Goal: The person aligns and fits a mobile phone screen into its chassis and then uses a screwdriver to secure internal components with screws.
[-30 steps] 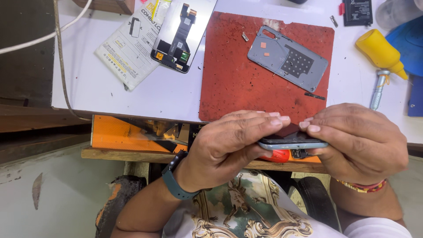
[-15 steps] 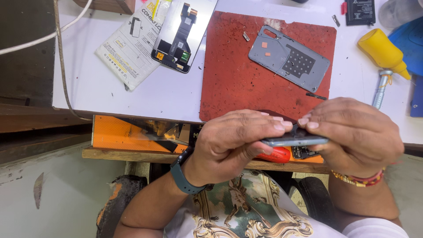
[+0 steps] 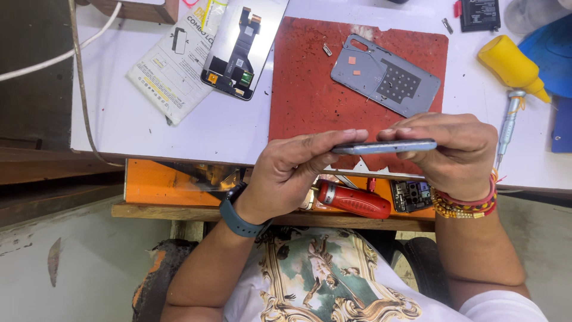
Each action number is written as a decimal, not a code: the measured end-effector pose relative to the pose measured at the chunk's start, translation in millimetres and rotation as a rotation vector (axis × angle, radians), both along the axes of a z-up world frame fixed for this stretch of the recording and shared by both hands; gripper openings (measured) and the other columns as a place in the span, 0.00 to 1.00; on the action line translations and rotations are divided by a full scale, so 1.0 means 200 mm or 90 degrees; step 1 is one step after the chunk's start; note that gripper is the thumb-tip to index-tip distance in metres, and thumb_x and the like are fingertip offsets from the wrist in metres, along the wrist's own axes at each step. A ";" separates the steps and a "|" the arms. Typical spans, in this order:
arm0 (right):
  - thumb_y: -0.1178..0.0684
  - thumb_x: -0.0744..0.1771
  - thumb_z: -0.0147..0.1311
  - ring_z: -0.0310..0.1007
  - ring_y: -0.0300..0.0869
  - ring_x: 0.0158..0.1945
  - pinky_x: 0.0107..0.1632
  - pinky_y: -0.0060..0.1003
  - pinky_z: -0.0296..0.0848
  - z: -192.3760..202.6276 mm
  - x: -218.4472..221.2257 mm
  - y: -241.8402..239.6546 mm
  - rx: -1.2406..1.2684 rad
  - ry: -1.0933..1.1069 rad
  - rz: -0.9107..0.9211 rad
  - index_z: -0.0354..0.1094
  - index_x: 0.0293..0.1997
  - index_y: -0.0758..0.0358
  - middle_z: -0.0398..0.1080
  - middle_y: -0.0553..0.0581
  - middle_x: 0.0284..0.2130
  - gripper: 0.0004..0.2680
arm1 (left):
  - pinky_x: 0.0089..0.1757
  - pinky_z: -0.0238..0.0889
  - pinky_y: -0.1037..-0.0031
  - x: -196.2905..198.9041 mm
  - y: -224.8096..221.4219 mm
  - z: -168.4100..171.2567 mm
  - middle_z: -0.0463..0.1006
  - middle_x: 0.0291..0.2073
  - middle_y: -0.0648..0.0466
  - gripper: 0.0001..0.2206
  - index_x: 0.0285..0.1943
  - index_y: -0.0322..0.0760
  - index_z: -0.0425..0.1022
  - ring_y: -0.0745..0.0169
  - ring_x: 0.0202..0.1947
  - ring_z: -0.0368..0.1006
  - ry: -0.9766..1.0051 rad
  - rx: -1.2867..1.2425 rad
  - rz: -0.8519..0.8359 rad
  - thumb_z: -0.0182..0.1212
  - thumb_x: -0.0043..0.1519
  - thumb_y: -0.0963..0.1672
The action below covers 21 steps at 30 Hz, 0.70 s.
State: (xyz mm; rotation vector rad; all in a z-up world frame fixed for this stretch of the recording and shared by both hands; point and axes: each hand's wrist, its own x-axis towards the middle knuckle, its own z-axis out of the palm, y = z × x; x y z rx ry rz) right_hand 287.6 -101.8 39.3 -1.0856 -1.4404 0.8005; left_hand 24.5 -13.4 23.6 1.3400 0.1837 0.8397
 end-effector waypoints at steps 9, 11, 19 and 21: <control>0.62 0.66 0.64 0.81 0.47 0.44 0.49 0.37 0.81 0.03 -0.06 0.03 0.042 0.013 0.038 0.74 0.48 0.69 0.77 0.62 0.38 0.07 | 0.65 0.69 0.68 -0.01 -0.06 -0.05 0.78 0.60 0.47 0.13 0.67 0.36 0.73 0.59 0.63 0.75 -0.055 -0.058 0.036 0.53 0.76 0.36; 0.59 0.67 0.61 0.80 0.44 0.41 0.45 0.33 0.79 0.03 -0.11 0.03 0.021 -0.018 0.011 0.73 0.49 0.70 0.77 0.63 0.40 0.08 | 0.66 0.68 0.66 0.03 -0.09 -0.08 0.79 0.59 0.47 0.12 0.66 0.37 0.74 0.57 0.64 0.74 -0.093 -0.102 0.088 0.53 0.76 0.36; 0.60 0.67 0.62 0.75 0.38 0.31 0.35 0.32 0.71 0.16 -0.17 -0.01 -0.116 -0.267 -0.127 0.77 0.50 0.68 0.78 0.56 0.32 0.08 | 0.71 0.59 0.64 0.08 -0.09 -0.05 0.73 0.67 0.47 0.15 0.68 0.40 0.72 0.52 0.71 0.66 -0.196 -0.238 0.152 0.57 0.74 0.36; 0.60 0.67 0.63 0.78 0.42 0.38 0.42 0.33 0.74 0.27 -0.13 0.00 -0.024 -0.456 -0.090 0.76 0.53 0.66 0.77 0.55 0.38 0.09 | 0.73 0.54 0.67 0.07 -0.05 -0.01 0.67 0.72 0.52 0.20 0.72 0.45 0.65 0.58 0.72 0.63 -0.167 -0.150 0.198 0.60 0.72 0.38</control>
